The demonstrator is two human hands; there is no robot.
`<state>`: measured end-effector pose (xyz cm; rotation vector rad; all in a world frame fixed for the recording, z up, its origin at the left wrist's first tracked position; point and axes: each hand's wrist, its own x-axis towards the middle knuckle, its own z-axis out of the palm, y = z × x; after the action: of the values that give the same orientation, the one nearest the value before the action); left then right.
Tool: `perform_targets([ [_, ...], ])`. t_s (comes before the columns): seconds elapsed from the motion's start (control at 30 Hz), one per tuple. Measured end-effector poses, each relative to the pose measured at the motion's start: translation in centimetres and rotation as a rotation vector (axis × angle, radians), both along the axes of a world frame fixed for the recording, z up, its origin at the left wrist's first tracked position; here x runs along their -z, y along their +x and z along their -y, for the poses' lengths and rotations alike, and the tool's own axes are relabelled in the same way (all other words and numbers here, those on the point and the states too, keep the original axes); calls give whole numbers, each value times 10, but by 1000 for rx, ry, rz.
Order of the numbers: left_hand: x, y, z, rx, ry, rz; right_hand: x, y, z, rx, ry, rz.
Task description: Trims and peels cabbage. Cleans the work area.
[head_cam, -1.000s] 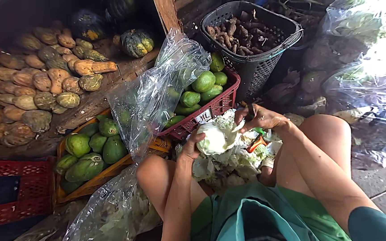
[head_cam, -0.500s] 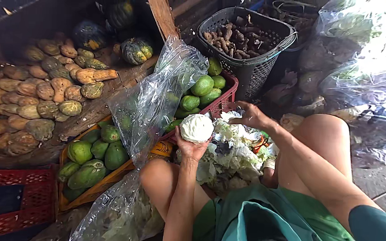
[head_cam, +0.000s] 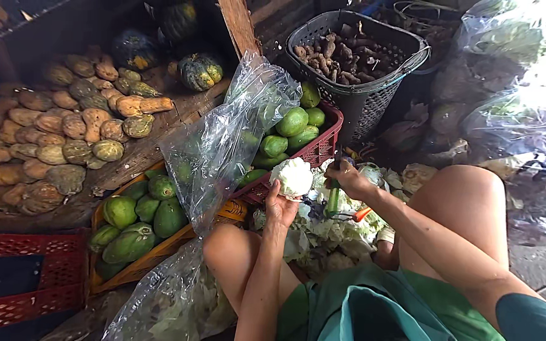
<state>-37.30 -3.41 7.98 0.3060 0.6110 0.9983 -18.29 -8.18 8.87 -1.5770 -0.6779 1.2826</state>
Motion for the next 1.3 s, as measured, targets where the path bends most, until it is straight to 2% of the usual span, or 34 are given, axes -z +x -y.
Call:
perform_targets([
  [0.1,-2,2,3,-15,27,-77,-15,-13,9,-221,-27,620],
  [0.17,-1,4,4,-28,25,-117,-15,-19,13,-338,-83,841],
  [0.23,-1,6,4,-32,14,-146,-9,-19,13,-355,-9,889],
  [0.3,-1,6,3,-23,12,-164,1,-19,15,-307,159,916],
  [0.47,-1,6,3,-20,27,-159,-2,-20,19,-193,232,538],
  [0.57,0,5,4,-13,41,-163,12,-16,15,-111,323,430],
  [0.67,-1,5,6,37,14,-207,16,-15,16,-79,442,507],
  [0.77,-7,8,13,85,-39,-252,22,-18,20,-197,588,757],
  [0.87,-7,3,17,224,146,-321,24,-27,20,-270,533,875],
  [0.93,-7,-6,16,300,282,-320,21,-19,17,-173,466,686],
  [1.03,-6,-29,2,466,531,-190,8,5,13,-50,400,93],
  [1.07,-4,-36,-4,490,617,-172,6,13,12,-69,362,-144],
  [1.13,-4,-40,-11,314,649,-315,7,25,12,-221,272,-474],
  [1.2,-4,-37,-17,149,605,-613,12,27,11,-365,212,-648],
  [1.23,-3,-35,-19,155,581,-691,13,23,10,-399,176,-691],
  [1.3,-4,-31,-16,279,566,-676,10,13,10,-410,63,-647],
])
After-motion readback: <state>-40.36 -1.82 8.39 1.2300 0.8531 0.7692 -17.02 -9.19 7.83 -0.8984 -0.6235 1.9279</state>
